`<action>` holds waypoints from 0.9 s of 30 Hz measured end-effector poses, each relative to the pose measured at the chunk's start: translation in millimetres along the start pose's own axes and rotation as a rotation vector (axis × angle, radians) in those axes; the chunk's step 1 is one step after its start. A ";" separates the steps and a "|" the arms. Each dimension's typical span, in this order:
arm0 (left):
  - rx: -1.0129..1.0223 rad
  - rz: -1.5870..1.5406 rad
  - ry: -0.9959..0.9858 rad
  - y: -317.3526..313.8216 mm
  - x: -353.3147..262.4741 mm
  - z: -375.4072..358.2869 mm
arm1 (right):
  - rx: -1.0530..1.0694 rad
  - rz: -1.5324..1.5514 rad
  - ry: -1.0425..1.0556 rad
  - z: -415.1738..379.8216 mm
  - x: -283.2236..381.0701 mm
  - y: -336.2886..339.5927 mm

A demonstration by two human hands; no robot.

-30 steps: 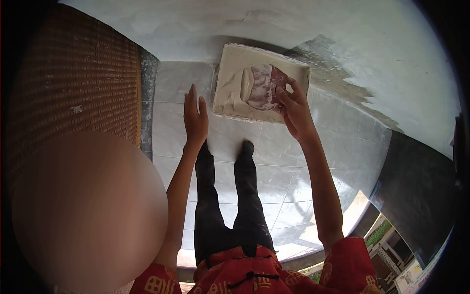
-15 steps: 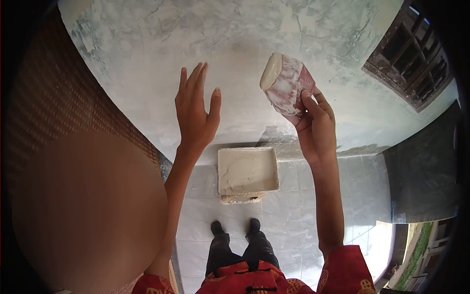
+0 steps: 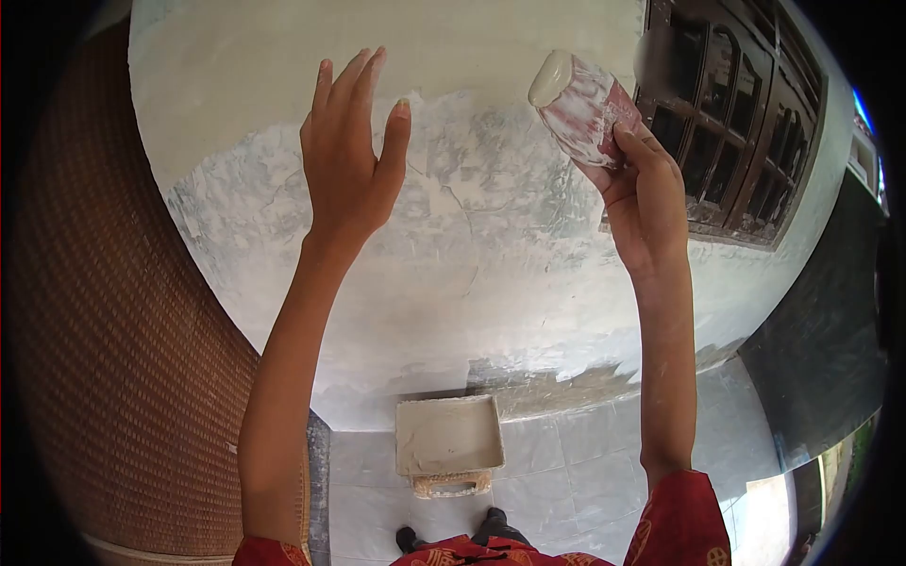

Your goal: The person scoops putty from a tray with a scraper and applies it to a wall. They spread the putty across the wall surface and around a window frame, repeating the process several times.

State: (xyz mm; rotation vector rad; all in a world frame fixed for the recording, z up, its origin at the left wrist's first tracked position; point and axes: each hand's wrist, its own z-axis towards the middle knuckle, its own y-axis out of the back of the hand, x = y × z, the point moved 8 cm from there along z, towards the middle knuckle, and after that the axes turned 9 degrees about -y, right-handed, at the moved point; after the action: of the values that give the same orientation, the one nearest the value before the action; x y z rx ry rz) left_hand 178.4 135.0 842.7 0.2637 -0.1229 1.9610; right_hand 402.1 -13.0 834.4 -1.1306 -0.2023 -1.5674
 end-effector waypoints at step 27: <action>-0.025 0.021 -0.129 -177.4 -33.7 135.1 | -0.444 -0.875 0.806 158.2 154.8 81.1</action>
State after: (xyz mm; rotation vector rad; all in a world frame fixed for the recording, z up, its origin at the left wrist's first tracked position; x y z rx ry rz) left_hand 371.1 146.7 959.2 0.3745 -0.2347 1.9619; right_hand 570.8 -41.0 996.6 -0.6382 0.2492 -2.8300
